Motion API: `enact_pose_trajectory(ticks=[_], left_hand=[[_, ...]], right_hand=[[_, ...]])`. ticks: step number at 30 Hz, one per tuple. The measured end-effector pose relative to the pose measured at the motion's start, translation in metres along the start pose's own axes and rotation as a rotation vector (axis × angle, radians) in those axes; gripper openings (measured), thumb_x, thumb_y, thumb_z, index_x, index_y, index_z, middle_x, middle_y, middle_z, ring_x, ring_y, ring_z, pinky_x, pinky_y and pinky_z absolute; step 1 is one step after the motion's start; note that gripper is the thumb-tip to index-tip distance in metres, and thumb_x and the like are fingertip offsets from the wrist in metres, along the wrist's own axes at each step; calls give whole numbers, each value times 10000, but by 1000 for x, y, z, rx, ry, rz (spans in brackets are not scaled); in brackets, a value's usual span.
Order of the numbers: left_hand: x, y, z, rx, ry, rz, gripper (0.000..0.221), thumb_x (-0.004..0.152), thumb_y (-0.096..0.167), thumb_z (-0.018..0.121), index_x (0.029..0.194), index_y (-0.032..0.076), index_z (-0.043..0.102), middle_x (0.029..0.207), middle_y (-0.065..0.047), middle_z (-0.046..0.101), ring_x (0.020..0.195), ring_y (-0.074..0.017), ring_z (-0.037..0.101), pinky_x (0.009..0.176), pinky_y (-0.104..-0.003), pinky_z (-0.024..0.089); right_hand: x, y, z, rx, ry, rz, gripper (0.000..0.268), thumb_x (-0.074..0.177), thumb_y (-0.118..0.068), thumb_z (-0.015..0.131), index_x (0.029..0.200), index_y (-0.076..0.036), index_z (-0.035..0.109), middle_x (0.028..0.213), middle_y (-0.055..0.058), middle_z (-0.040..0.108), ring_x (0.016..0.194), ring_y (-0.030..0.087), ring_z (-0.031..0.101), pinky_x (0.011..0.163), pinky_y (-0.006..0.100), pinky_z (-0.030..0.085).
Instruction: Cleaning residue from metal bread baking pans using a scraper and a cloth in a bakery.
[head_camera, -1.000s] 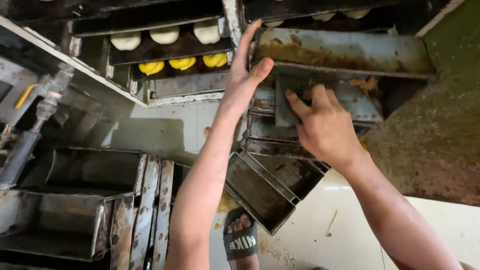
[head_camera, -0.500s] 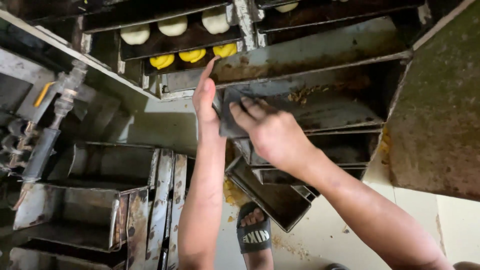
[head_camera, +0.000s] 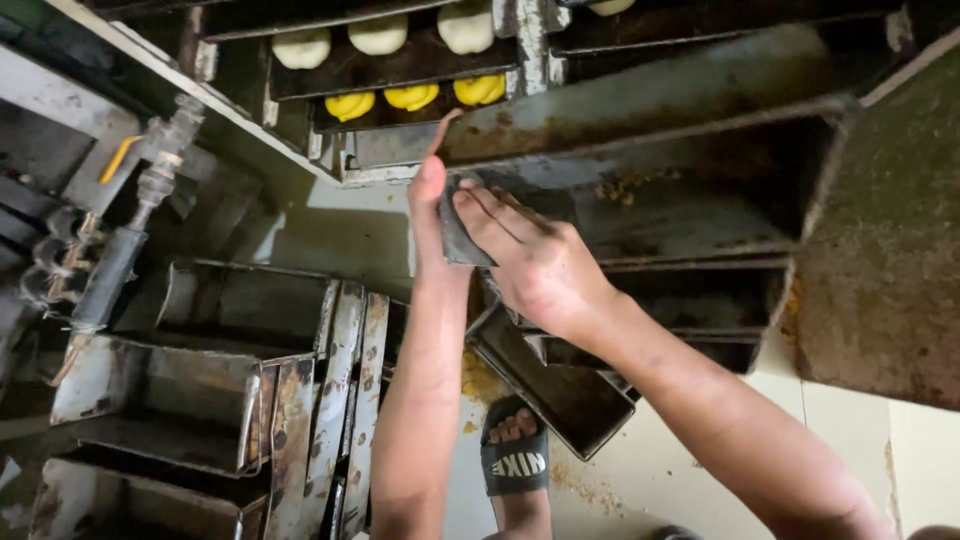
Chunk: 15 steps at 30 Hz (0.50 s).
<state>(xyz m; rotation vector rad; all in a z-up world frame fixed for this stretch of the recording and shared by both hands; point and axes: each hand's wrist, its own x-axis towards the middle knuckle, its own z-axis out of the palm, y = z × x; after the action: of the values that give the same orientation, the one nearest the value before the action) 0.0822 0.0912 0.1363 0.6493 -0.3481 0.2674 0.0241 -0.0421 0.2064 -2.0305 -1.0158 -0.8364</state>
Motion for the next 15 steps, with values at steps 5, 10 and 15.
enact_pose_trajectory(ticks=[5, 10, 15], left_hand=[[-4, 15, -24, -67, -81, -84, 572, 1111, 421, 508, 1533, 40, 438, 1480, -219, 537, 1375, -347, 531, 1247, -544, 361], [2, 4, -26, -103, -131, -59, 578, 1120, 402, 476, 1548, 20, 405, 1487, -258, 518, 1394, -358, 508, 1239, -587, 349], [-4, 9, -27, -168, -90, -65, 540, 1134, 315, 447, 1572, 10, 361, 1489, -262, 521, 1394, -367, 530, 1262, -548, 368]], right_hand=[[7, -20, -31, -49, -199, -58, 347, 991, -21, 437, 1212, 20, 701, 1121, 203, 745, 965, 308, 762, 834, 386, 611], [11, -8, -13, -85, -157, -101, 363, 990, -70, 436, 1250, 37, 665, 1092, 161, 725, 970, 285, 749, 835, 351, 606], [6, -9, -6, -38, -75, -84, 375, 977, -60, 461, 1268, 86, 647, 1188, 217, 699, 1094, 340, 719, 911, 352, 588]])
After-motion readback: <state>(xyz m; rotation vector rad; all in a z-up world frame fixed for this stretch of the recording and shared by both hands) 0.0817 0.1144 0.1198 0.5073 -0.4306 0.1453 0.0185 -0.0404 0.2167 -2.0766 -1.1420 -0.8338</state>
